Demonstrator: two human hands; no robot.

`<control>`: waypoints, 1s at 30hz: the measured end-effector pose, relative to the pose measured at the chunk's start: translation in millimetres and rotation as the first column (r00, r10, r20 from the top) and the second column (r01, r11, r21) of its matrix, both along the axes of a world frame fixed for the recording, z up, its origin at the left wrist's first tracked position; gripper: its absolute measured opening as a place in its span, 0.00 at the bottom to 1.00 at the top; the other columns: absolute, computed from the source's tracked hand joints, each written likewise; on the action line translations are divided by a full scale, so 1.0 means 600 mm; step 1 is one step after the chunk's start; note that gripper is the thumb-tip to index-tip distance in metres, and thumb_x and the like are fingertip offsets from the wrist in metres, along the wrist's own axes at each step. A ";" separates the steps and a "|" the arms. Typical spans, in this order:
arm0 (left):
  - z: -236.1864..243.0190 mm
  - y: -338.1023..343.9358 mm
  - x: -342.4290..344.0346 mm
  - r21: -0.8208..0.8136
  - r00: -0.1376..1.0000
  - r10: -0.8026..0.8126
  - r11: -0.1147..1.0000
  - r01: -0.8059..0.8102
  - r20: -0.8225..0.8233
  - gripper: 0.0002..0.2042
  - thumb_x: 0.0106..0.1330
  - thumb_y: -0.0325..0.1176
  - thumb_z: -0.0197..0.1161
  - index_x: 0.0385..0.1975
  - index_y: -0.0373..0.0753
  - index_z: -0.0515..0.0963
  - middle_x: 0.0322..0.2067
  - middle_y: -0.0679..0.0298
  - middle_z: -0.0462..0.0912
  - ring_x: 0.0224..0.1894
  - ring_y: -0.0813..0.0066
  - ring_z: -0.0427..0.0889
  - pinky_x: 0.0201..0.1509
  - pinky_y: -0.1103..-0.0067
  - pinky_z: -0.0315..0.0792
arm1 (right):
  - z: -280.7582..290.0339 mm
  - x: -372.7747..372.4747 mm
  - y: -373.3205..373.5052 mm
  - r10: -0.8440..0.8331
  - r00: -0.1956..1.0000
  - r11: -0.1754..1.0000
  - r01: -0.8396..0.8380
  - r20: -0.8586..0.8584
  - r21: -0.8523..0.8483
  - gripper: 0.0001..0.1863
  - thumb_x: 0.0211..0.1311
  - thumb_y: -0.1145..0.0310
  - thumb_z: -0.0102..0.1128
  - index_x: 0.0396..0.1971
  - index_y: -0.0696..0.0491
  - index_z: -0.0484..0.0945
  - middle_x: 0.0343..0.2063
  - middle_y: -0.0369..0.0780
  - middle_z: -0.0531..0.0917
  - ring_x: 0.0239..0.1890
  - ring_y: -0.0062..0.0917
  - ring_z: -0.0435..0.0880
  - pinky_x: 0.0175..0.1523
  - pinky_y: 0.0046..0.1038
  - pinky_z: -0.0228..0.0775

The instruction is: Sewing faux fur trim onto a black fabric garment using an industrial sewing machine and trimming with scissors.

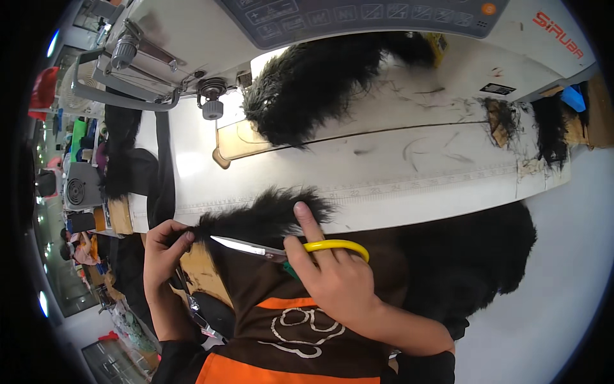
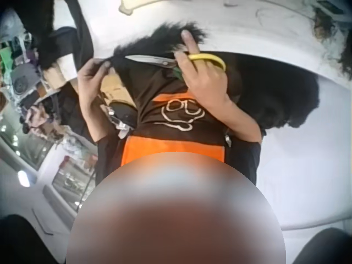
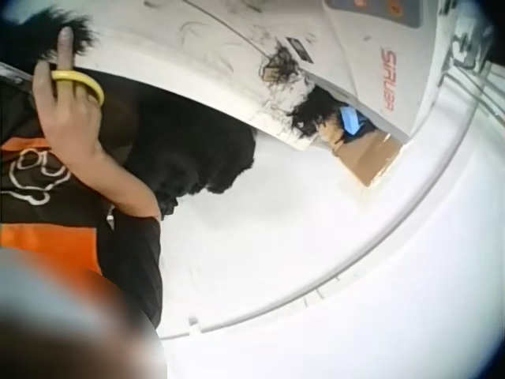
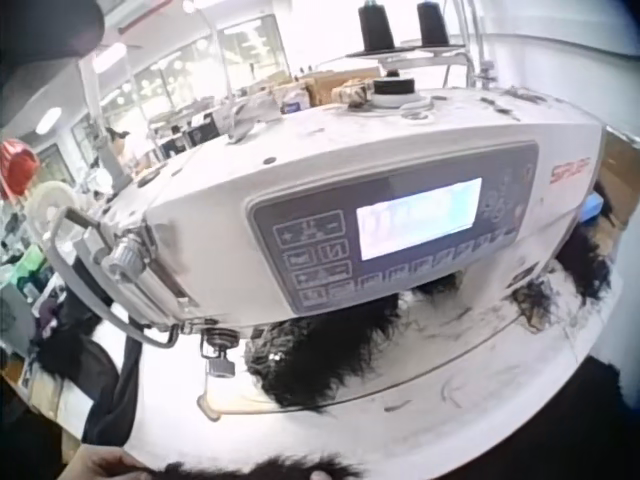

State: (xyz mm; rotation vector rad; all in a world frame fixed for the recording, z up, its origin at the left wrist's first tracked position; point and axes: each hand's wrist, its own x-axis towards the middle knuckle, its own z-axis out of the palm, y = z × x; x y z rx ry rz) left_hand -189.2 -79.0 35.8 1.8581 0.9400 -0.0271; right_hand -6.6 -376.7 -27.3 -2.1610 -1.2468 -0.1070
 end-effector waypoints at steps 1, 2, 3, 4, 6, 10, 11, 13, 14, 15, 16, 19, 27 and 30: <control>-0.002 -0.003 0.002 0.028 1.000 -0.024 0.999 0.024 -0.001 0.05 0.70 0.24 0.73 0.40 0.32 0.83 0.32 0.74 0.85 0.34 0.90 0.77 0.37 0.87 0.70 | -0.002 0.002 -0.003 -0.002 1.000 1.000 0.002 -0.005 0.015 0.16 0.52 0.74 0.70 0.44 0.54 0.83 0.65 0.51 0.82 0.21 0.24 0.81 0.26 0.23 0.72; -0.004 -0.006 0.004 0.055 0.999 -0.047 0.997 0.047 -0.002 0.05 0.70 0.25 0.73 0.40 0.32 0.83 0.32 0.74 0.85 0.34 0.90 0.77 0.37 0.87 0.70 | -0.003 0.005 -0.006 -0.004 1.000 1.000 0.004 -0.009 0.028 0.16 0.53 0.73 0.70 0.44 0.54 0.83 0.65 0.51 0.82 0.20 0.24 0.80 0.26 0.23 0.71; -0.005 -0.009 0.009 0.009 1.000 -0.018 1.000 0.018 0.023 0.06 0.70 0.25 0.73 0.40 0.32 0.83 0.32 0.74 0.85 0.34 0.91 0.77 0.37 0.87 0.70 | 0.002 0.010 -0.008 -0.004 1.000 1.000 0.004 0.004 -0.018 0.15 0.54 0.72 0.71 0.44 0.54 0.82 0.64 0.51 0.83 0.20 0.24 0.80 0.26 0.23 0.71; -0.005 -0.008 0.012 0.002 1.000 -0.017 1.000 0.017 0.021 0.06 0.70 0.25 0.73 0.40 0.32 0.83 0.32 0.74 0.85 0.34 0.91 0.77 0.37 0.87 0.70 | 0.006 0.012 -0.009 -0.004 1.000 1.000 0.004 0.002 -0.025 0.15 0.54 0.72 0.71 0.44 0.54 0.82 0.64 0.51 0.83 0.20 0.24 0.80 0.26 0.23 0.71; -0.005 -0.009 0.019 0.030 1.000 -0.026 0.999 0.026 0.015 0.06 0.70 0.25 0.74 0.39 0.30 0.84 0.32 0.73 0.85 0.35 0.89 0.78 0.39 0.86 0.73 | 0.010 0.016 -0.012 -0.034 0.999 0.998 0.034 -0.002 -0.062 0.15 0.55 0.72 0.71 0.44 0.54 0.82 0.64 0.50 0.83 0.21 0.25 0.81 0.26 0.23 0.71; -0.002 -0.016 0.033 0.021 0.999 -0.031 0.999 0.030 0.023 0.05 0.70 0.24 0.73 0.39 0.30 0.83 0.30 0.73 0.85 0.34 0.90 0.78 0.38 0.87 0.72 | 0.000 0.014 -0.009 -0.038 0.998 0.998 0.040 0.051 -0.039 0.15 0.56 0.73 0.70 0.44 0.54 0.82 0.64 0.51 0.83 0.21 0.25 0.81 0.27 0.22 0.72; -0.003 -0.014 0.032 0.020 0.999 -0.033 0.999 0.032 0.022 0.05 0.70 0.24 0.73 0.39 0.30 0.83 0.30 0.73 0.85 0.34 0.90 0.78 0.38 0.87 0.72 | 0.003 0.014 -0.009 -0.040 0.998 0.998 0.042 0.050 -0.040 0.15 0.56 0.73 0.70 0.44 0.54 0.82 0.64 0.51 0.83 0.21 0.25 0.81 0.27 0.22 0.72; -0.005 -0.012 0.028 -0.012 1.000 0.001 1.000 0.000 0.023 0.05 0.70 0.24 0.74 0.38 0.30 0.83 0.30 0.74 0.84 0.34 0.90 0.77 0.38 0.87 0.71 | 0.010 0.015 -0.009 -0.025 0.998 0.995 0.031 0.062 -0.096 0.15 0.57 0.73 0.69 0.46 0.54 0.82 0.64 0.50 0.83 0.22 0.23 0.81 0.27 0.22 0.73; -0.004 -0.011 0.026 -0.011 1.000 0.001 1.000 0.000 0.023 0.05 0.70 0.24 0.74 0.38 0.30 0.83 0.30 0.74 0.84 0.34 0.90 0.77 0.38 0.87 0.71 | 0.012 0.015 -0.010 -0.025 0.998 0.995 0.031 0.061 -0.096 0.15 0.57 0.73 0.69 0.46 0.54 0.82 0.64 0.50 0.83 0.22 0.23 0.81 0.27 0.22 0.73; -0.004 -0.010 0.025 0.009 1.000 -0.005 1.000 0.005 0.016 0.05 0.70 0.24 0.74 0.38 0.30 0.83 0.30 0.74 0.84 0.34 0.90 0.77 0.38 0.87 0.71 | 0.014 0.015 -0.012 -0.012 0.996 0.991 0.024 0.090 -0.130 0.16 0.58 0.73 0.68 0.47 0.54 0.82 0.65 0.50 0.82 0.23 0.23 0.81 0.27 0.22 0.73; -0.004 -0.011 0.024 0.028 1.000 -0.011 1.000 0.011 0.010 0.05 0.70 0.24 0.73 0.38 0.30 0.83 0.30 0.73 0.84 0.34 0.90 0.77 0.38 0.88 0.71 | 0.016 0.015 -0.014 0.002 0.993 0.986 0.018 0.118 -0.164 0.17 0.59 0.73 0.68 0.49 0.54 0.82 0.65 0.51 0.82 0.24 0.23 0.81 0.27 0.22 0.73; -0.008 -0.012 0.022 0.003 0.999 -0.007 1.000 0.007 0.034 0.05 0.70 0.24 0.74 0.38 0.31 0.83 0.30 0.73 0.84 0.34 0.90 0.77 0.38 0.87 0.71 | 0.032 0.019 -0.015 0.071 0.980 0.959 -0.016 0.186 -0.282 0.19 0.60 0.72 0.66 0.53 0.53 0.82 0.66 0.52 0.81 0.24 0.23 0.79 0.27 0.21 0.72; -0.006 -0.017 0.032 0.023 1.000 -0.022 0.999 0.022 0.018 0.05 0.69 0.24 0.74 0.37 0.30 0.84 0.30 0.73 0.84 0.34 0.89 0.77 0.39 0.86 0.72 | 0.061 0.024 -0.017 0.174 0.931 0.890 -0.009 0.320 -0.457 0.20 0.61 0.74 0.61 0.54 0.49 0.82 0.68 0.54 0.79 0.21 0.21 0.73 0.23 0.20 0.71; -0.004 -0.029 0.046 0.018 0.999 -0.046 0.999 0.046 0.019 0.05 0.68 0.24 0.74 0.36 0.30 0.84 0.29 0.73 0.84 0.34 0.89 0.77 0.40 0.85 0.72 | 0.062 0.036 -0.026 0.214 0.914 0.873 -0.020 0.345 -0.487 0.20 0.61 0.74 0.61 0.54 0.49 0.82 0.68 0.54 0.79 0.20 0.21 0.72 0.23 0.21 0.71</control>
